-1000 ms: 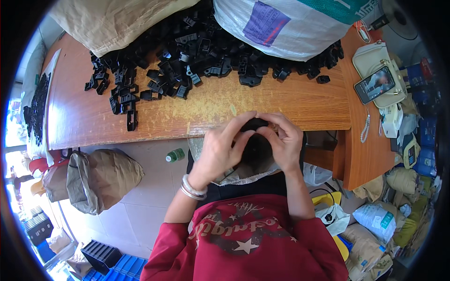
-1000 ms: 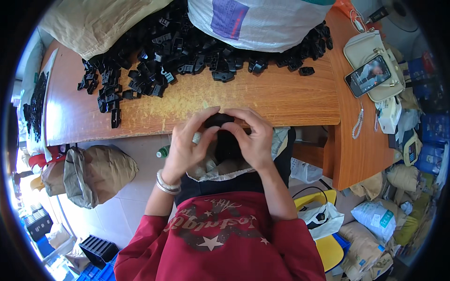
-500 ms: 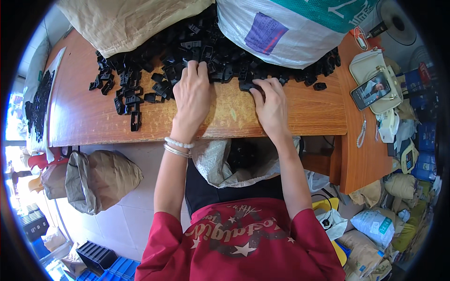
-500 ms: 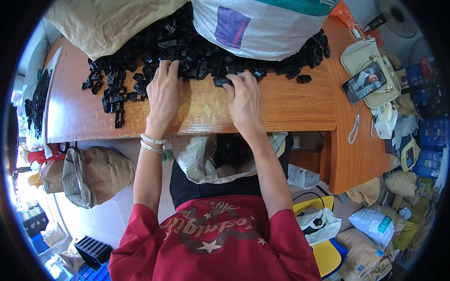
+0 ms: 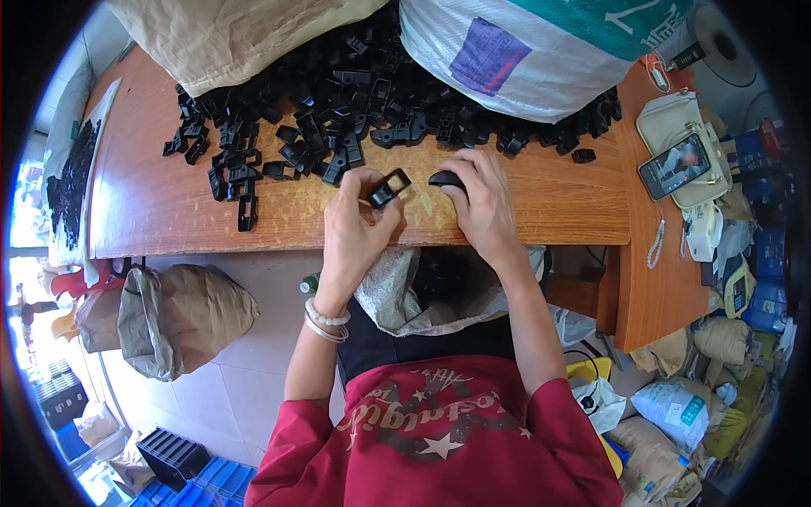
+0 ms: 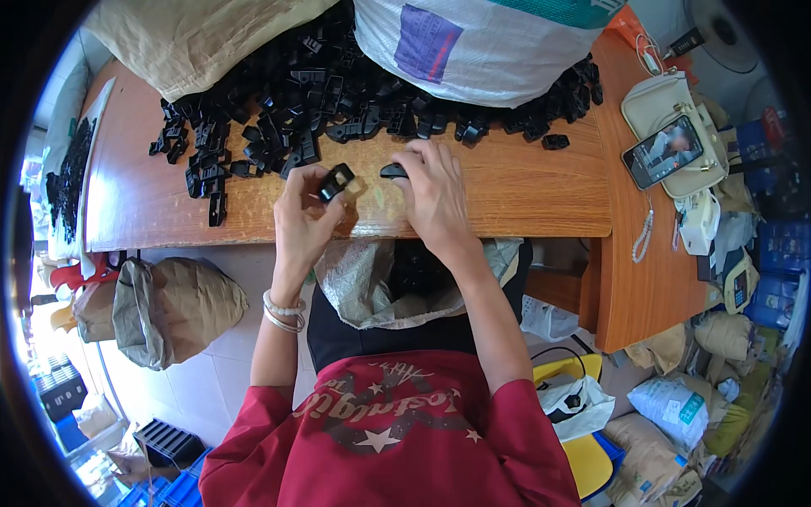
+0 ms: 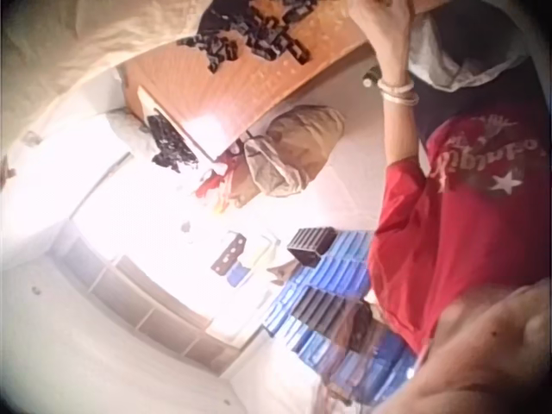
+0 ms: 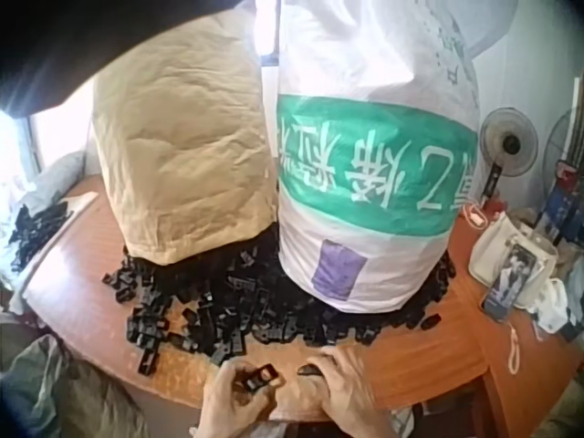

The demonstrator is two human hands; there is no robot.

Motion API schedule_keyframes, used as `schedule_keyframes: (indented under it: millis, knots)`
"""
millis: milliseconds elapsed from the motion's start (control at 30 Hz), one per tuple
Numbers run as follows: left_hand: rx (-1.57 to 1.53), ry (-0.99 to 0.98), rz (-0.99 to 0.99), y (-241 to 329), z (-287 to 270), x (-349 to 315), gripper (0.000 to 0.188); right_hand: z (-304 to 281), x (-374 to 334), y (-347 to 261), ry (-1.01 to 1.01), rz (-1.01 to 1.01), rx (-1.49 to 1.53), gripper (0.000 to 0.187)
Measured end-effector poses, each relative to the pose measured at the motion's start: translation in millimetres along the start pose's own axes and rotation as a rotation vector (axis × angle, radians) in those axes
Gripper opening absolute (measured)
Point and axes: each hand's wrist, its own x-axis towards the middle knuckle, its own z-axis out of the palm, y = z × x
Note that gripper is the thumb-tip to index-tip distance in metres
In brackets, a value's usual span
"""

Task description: Picking up black plastic components from a table, inspecting them, and placing them into a collection bag.

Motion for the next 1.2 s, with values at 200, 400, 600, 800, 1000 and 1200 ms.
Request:
schedule_keyframes:
  millis: [200,400,600,800,1000,1200]
  knots:
    - [-0.09,-0.122,-0.131,5,-5,-12,0.032,-15,-12,-27,0.002,0.304,0.731,0.035]
    - [-0.285,-0.239,-0.259,15,-6,-15,0.036,-18,-25,-35,-0.061,0.452,0.893,0.025]
    - [-0.466,-0.327,-0.305,24,-10,-17,0.036,-9,-25,-35,0.082,0.264,0.762,0.022]
    - [-0.512,-0.339,-0.292,28,-10,-17,0.035,-11,-28,-43,0.049,0.311,0.814,0.025]
    - [-0.115,-0.21,0.119,30,-2,-22,0.034,-4,-27,-47,0.131,0.408,1.029,0.029]
    - [-0.102,-0.217,0.23,15,-5,3,0.034,-28,-21,-26,-0.165,0.292,0.796,0.014]
